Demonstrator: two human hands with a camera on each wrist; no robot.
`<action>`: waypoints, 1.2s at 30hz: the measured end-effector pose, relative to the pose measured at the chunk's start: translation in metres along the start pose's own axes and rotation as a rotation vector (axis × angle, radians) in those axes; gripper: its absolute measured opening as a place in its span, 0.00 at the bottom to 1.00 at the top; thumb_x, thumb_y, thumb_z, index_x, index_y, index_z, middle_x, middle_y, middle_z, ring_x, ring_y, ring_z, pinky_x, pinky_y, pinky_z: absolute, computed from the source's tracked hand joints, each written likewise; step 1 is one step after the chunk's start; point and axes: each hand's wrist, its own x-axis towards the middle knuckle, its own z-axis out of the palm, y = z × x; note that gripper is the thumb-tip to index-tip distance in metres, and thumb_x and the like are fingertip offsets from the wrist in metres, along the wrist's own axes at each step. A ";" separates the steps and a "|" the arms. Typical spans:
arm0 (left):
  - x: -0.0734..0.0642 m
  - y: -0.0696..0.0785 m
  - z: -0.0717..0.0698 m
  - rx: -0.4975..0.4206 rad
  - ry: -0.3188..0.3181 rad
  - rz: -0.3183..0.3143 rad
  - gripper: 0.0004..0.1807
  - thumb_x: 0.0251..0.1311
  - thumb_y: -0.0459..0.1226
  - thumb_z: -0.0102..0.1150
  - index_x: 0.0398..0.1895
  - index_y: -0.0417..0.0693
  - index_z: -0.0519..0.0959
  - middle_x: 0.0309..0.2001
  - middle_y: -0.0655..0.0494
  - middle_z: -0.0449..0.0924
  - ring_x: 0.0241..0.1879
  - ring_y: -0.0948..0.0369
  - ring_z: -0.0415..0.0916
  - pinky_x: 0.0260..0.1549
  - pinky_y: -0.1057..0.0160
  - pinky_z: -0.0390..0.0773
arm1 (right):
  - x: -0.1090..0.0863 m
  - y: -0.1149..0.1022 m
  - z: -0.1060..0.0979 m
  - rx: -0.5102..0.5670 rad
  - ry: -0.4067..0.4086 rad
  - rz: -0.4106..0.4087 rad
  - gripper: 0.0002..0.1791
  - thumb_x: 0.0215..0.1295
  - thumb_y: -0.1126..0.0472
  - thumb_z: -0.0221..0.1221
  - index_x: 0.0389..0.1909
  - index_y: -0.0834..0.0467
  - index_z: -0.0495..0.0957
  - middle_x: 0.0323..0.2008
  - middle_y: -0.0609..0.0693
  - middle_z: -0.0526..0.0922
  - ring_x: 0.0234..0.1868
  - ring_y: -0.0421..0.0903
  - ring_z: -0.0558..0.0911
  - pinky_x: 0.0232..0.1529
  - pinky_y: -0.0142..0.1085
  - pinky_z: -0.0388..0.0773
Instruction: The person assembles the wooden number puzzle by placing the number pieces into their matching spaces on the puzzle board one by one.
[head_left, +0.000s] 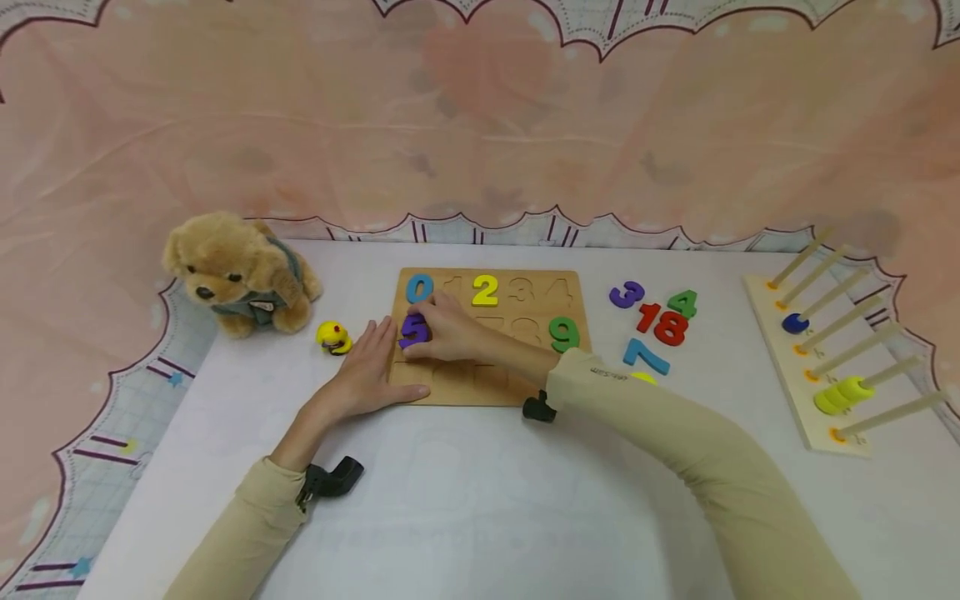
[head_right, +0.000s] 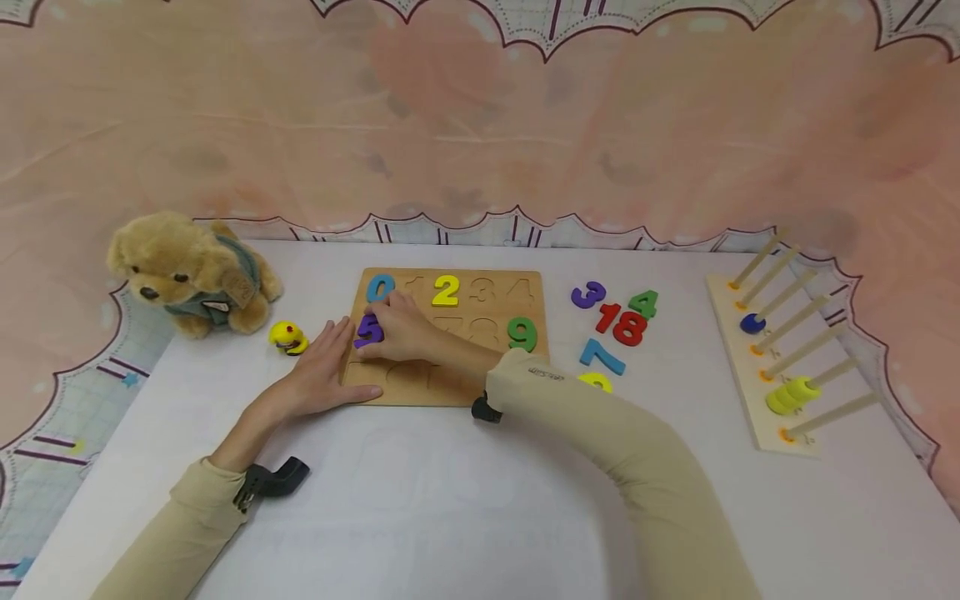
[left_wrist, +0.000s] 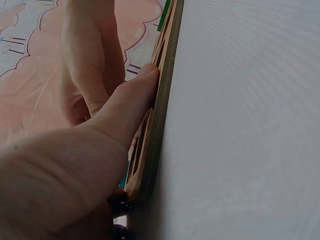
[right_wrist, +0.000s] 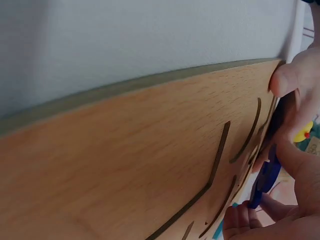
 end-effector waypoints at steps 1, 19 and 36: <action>0.000 0.000 0.000 -0.001 0.001 0.001 0.65 0.52 0.63 0.63 0.77 0.36 0.36 0.78 0.37 0.31 0.77 0.39 0.26 0.74 0.38 0.34 | 0.001 0.000 0.001 0.000 -0.003 0.004 0.38 0.60 0.46 0.65 0.67 0.60 0.66 0.60 0.59 0.67 0.58 0.50 0.66 0.56 0.37 0.71; 0.000 0.001 -0.001 0.011 -0.007 0.007 0.66 0.52 0.64 0.62 0.76 0.36 0.35 0.78 0.37 0.31 0.77 0.40 0.25 0.74 0.39 0.32 | 0.009 -0.002 0.006 -0.051 -0.009 0.039 0.35 0.62 0.46 0.63 0.66 0.58 0.66 0.60 0.59 0.67 0.58 0.51 0.65 0.54 0.37 0.70; 0.000 0.001 0.000 0.015 -0.007 0.007 0.65 0.53 0.64 0.61 0.76 0.36 0.35 0.78 0.37 0.31 0.77 0.40 0.26 0.74 0.39 0.32 | 0.011 -0.008 0.007 -0.083 -0.006 0.098 0.36 0.61 0.46 0.64 0.67 0.57 0.65 0.60 0.58 0.66 0.59 0.50 0.66 0.58 0.39 0.71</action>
